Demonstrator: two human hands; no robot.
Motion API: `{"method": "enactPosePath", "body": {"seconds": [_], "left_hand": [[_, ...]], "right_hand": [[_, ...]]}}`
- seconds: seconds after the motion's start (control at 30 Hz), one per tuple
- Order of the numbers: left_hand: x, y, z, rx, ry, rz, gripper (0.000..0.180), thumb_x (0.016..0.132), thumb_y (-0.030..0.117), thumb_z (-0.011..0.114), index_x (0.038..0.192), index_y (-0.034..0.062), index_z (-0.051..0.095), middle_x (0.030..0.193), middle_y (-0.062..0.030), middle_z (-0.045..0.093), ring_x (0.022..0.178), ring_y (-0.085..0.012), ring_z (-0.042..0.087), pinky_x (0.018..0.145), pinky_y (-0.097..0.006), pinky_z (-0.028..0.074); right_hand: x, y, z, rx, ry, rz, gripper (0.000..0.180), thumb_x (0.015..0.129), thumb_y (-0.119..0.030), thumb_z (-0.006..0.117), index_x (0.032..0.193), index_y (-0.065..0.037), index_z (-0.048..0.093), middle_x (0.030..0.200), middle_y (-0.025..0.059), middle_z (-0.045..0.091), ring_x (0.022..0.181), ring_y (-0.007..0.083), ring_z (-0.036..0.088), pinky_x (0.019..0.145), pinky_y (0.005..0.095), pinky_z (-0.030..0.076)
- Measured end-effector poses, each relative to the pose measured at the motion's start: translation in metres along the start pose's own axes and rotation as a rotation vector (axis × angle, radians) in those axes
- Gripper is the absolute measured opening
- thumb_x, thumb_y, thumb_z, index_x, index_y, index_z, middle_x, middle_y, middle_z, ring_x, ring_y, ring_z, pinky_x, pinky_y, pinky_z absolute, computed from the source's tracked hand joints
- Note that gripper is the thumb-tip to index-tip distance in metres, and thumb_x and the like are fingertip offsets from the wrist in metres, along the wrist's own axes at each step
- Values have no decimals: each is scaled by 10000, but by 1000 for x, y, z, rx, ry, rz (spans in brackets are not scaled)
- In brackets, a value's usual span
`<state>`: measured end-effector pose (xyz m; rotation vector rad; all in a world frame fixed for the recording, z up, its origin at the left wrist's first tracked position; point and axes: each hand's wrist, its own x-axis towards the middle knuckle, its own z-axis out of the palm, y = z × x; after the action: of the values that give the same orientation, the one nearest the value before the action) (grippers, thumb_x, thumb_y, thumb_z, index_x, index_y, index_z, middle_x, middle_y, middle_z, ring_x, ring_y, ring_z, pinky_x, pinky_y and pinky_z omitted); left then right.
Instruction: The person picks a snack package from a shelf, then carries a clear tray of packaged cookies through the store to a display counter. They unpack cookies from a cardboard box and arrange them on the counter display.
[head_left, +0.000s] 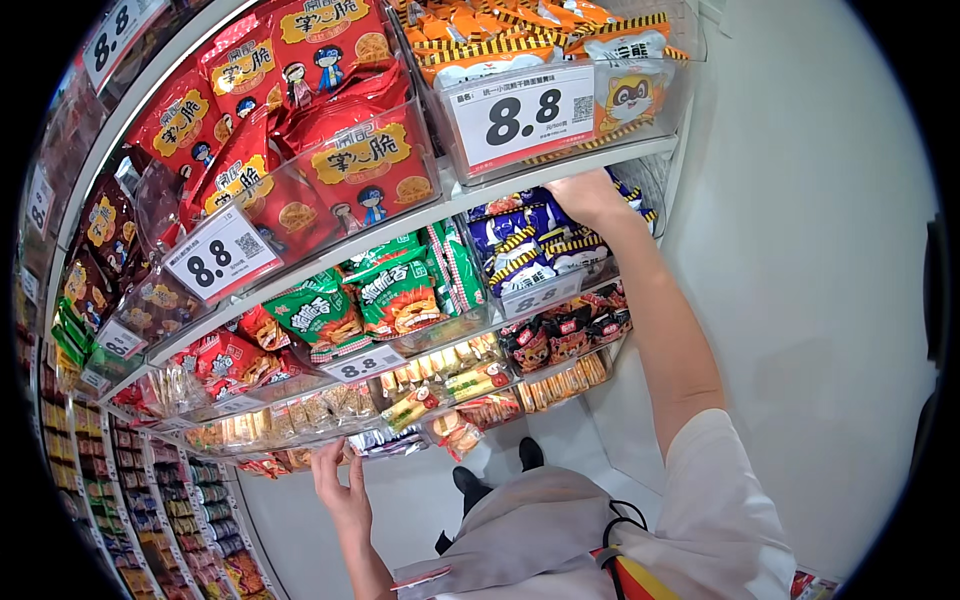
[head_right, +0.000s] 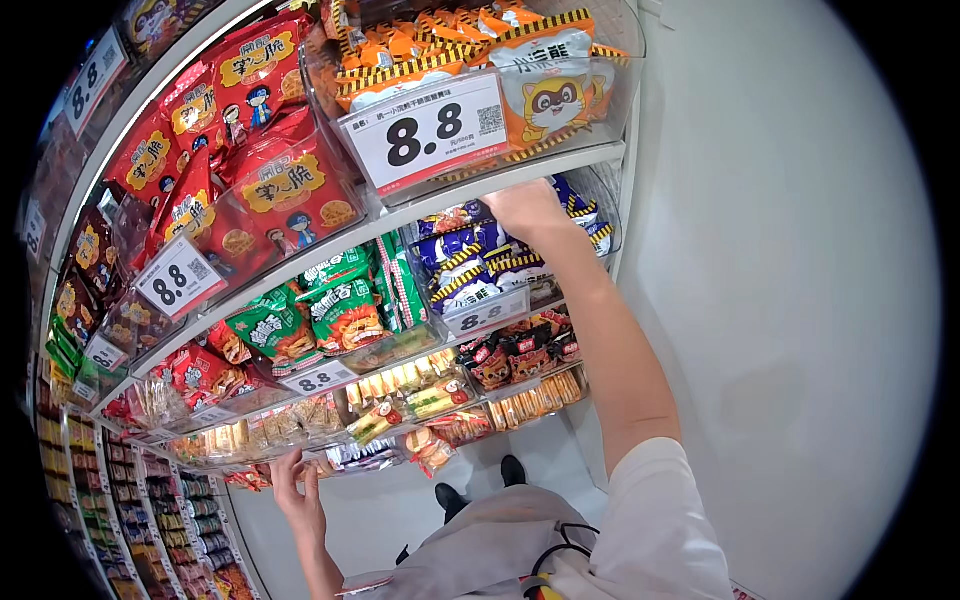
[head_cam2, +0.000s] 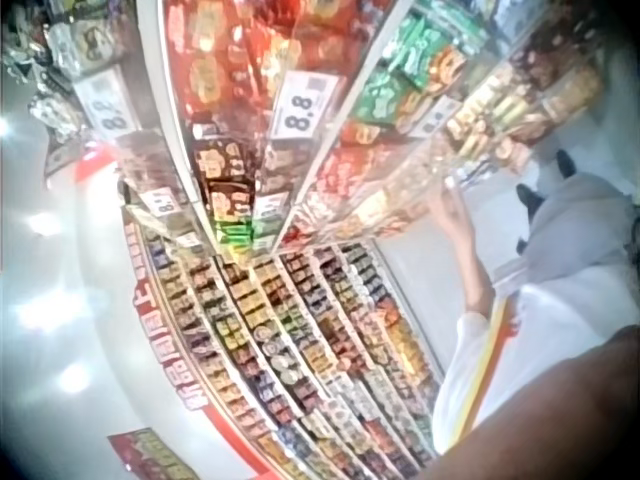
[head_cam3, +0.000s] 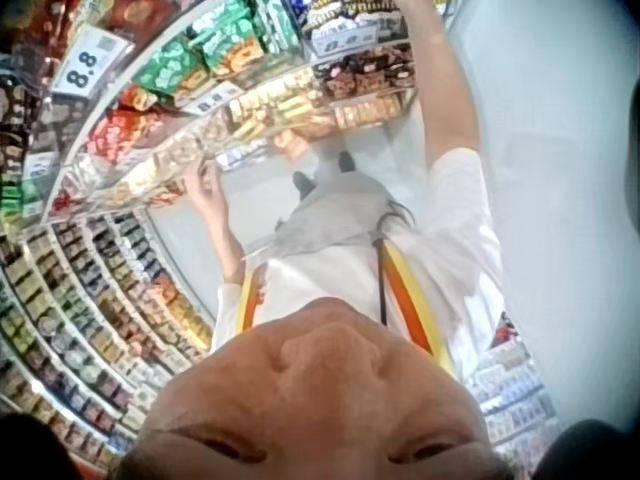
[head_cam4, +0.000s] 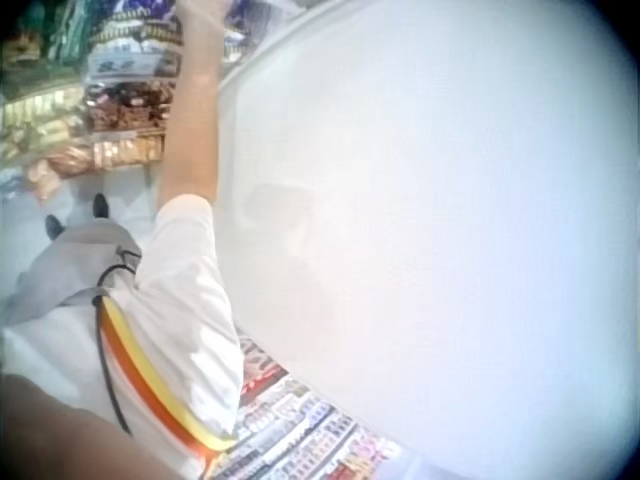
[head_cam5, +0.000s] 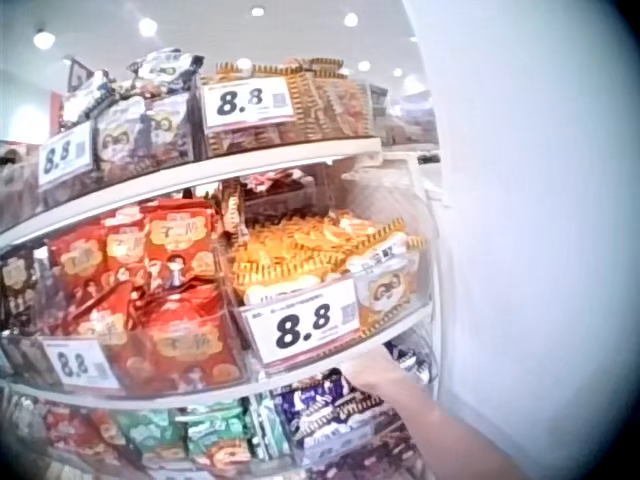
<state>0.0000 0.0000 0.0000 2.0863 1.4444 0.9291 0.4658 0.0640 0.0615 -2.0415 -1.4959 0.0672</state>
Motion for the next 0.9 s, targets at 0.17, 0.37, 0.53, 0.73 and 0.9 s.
{"method": "enactPosePath", "body": {"seconds": [0.17, 0.37, 0.53, 0.73, 0.9], "left_hand": [[-3, -11, -8, -6, 25, 0, 305, 779, -56, 618, 1078, -5, 578, 990, -117, 534, 905, -241, 532, 796, -327, 447], [3, 1, 1, -9, -68, 50, 295, 802, -36, 610, 1091, 9, 576, 1026, -117, 533, 952, -232, 537, 811, -329, 474], [7, 12, 6, -1, -132, 174, 313, 782, -60, 603, 1085, 17, 584, 1039, -123, 542, 959, -243, 546, 826, -327, 476], [27, 50, 9, -92, -215, 253, 325, 762, -47, 631, 1080, 10, 595, 1028, -141, 564, 970, -266, 560, 839, -343, 458], [48, 74, 30, -558, -433, 139, 331, 880, 134, 585, 1175, -5, 526, 1107, -151, 569, 1037, -244, 557, 899, -357, 446]], "right_hand": [[-52, 11, -52, 157, -368, 53, 252, 766, -159, 655, 977, -21, 646, 1038, 120, 611, 967, 254, 553, 840, 350, 427], [-72, 34, -41, 54, -186, -148, 139, 706, -87, 684, 832, -44, 644, 786, 80, 555, 815, 259, 507, 762, 351, 417], [-80, 27, -35, 310, 63, -91, 93, 756, -73, 646, 776, -16, 575, 879, 85, 597, 867, 231, 553, 769, 327, 427], [-106, -4, -45, 691, 336, -67, 27, 845, -18, 545, 847, 5, 560, 936, 88, 609, 946, 194, 578, 836, 306, 443], [-147, -46, -37, 1140, 412, -354, 54, 853, 28, 522, 879, -19, 532, 893, 88, 594, 975, 209, 590, 861, 341, 462]]}}
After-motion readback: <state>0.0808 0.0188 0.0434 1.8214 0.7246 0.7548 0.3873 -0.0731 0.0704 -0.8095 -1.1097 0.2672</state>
